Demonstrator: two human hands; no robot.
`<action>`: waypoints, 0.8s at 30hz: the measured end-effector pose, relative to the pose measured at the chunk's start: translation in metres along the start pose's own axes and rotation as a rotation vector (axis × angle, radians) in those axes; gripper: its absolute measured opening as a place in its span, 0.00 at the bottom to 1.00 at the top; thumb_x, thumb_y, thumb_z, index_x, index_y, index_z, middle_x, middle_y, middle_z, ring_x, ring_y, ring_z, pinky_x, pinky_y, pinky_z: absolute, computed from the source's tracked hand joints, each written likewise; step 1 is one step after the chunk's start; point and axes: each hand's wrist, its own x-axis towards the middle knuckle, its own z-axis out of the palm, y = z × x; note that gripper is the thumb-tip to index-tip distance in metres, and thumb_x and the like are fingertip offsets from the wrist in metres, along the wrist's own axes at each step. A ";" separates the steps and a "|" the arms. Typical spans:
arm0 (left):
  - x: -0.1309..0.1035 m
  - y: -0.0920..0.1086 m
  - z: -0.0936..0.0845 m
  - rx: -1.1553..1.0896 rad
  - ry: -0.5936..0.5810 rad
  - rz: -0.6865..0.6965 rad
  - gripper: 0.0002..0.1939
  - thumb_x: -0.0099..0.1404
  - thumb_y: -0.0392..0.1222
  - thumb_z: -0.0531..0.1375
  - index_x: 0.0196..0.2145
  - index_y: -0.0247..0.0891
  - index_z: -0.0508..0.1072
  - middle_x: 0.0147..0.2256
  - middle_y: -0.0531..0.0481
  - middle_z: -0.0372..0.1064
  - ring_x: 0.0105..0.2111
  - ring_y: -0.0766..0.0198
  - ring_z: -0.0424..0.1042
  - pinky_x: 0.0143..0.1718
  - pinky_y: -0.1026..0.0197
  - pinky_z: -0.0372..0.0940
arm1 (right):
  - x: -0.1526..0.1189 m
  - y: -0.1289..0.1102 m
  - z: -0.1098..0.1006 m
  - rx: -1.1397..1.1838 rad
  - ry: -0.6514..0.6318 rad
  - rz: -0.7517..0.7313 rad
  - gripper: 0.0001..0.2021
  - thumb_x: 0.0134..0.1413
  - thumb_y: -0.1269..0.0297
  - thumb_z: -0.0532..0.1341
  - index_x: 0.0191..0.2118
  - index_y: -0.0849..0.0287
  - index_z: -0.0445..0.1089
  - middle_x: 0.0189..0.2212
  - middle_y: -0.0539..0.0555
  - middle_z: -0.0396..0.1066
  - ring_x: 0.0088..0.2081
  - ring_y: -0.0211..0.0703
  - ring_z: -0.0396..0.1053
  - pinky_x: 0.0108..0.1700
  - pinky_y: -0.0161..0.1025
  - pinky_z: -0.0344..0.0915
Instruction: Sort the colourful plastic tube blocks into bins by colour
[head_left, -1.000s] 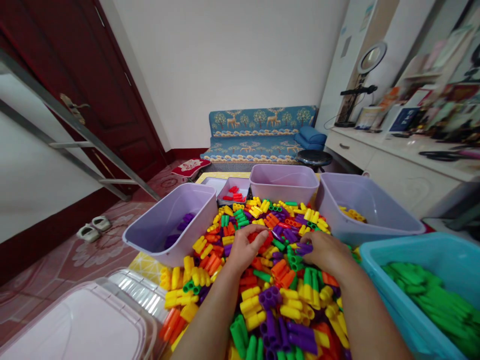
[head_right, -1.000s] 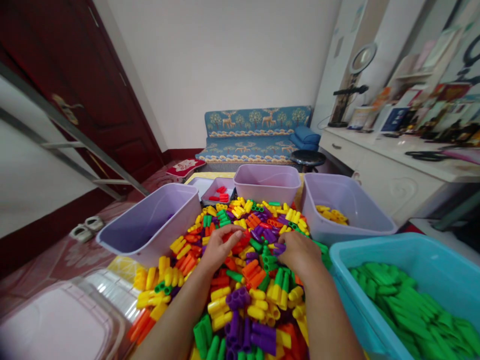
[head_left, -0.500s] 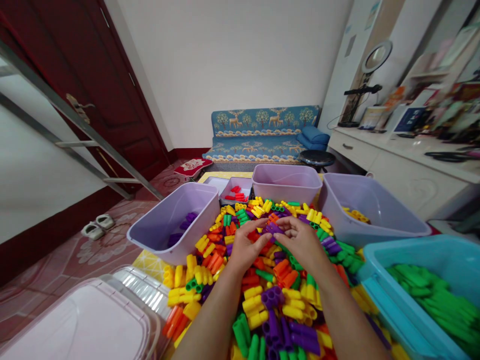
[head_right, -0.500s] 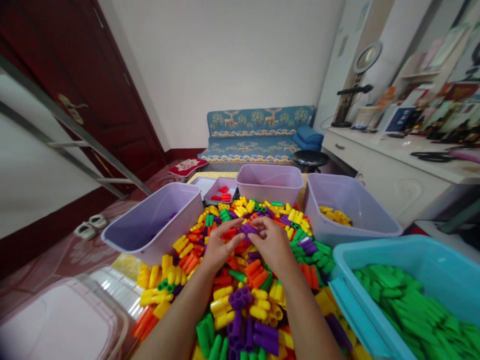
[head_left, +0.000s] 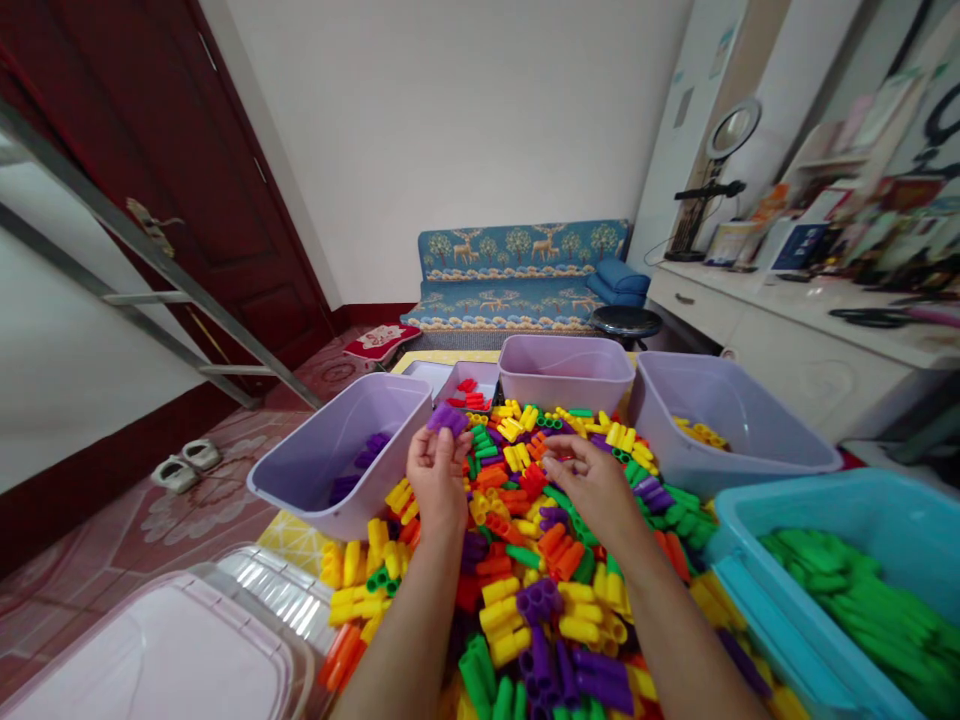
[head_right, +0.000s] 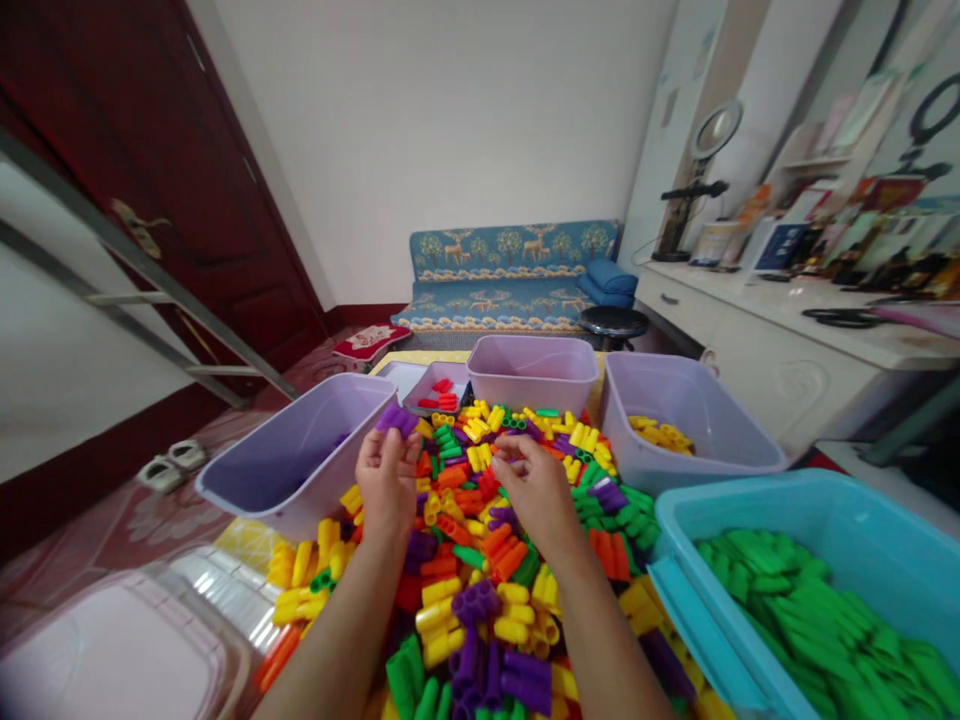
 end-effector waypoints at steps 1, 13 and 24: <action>0.003 0.007 0.002 -0.078 0.030 -0.025 0.12 0.57 0.41 0.64 0.37 0.39 0.67 0.31 0.56 0.72 0.31 0.71 0.75 0.35 0.70 0.69 | 0.000 0.000 0.000 -0.003 0.000 -0.006 0.13 0.49 0.60 0.60 0.41 0.60 0.70 0.39 0.57 0.74 0.31 0.41 0.72 0.35 0.39 0.71; 0.027 0.079 0.011 -0.734 0.192 -0.468 0.20 0.72 0.34 0.41 0.59 0.37 0.56 0.29 0.51 0.76 0.29 0.70 0.77 0.28 0.75 0.73 | -0.001 -0.004 -0.004 0.009 0.004 0.001 0.14 0.51 0.58 0.59 0.41 0.61 0.70 0.36 0.57 0.75 0.31 0.42 0.74 0.34 0.38 0.71; 0.021 0.065 0.005 -0.419 -0.026 -0.516 0.15 0.69 0.46 0.46 0.39 0.34 0.68 0.28 0.49 0.73 0.27 0.68 0.74 0.28 0.68 0.69 | 0.002 0.001 -0.008 -0.121 -0.044 0.008 0.14 0.50 0.61 0.59 0.42 0.61 0.71 0.37 0.56 0.75 0.34 0.42 0.73 0.38 0.39 0.69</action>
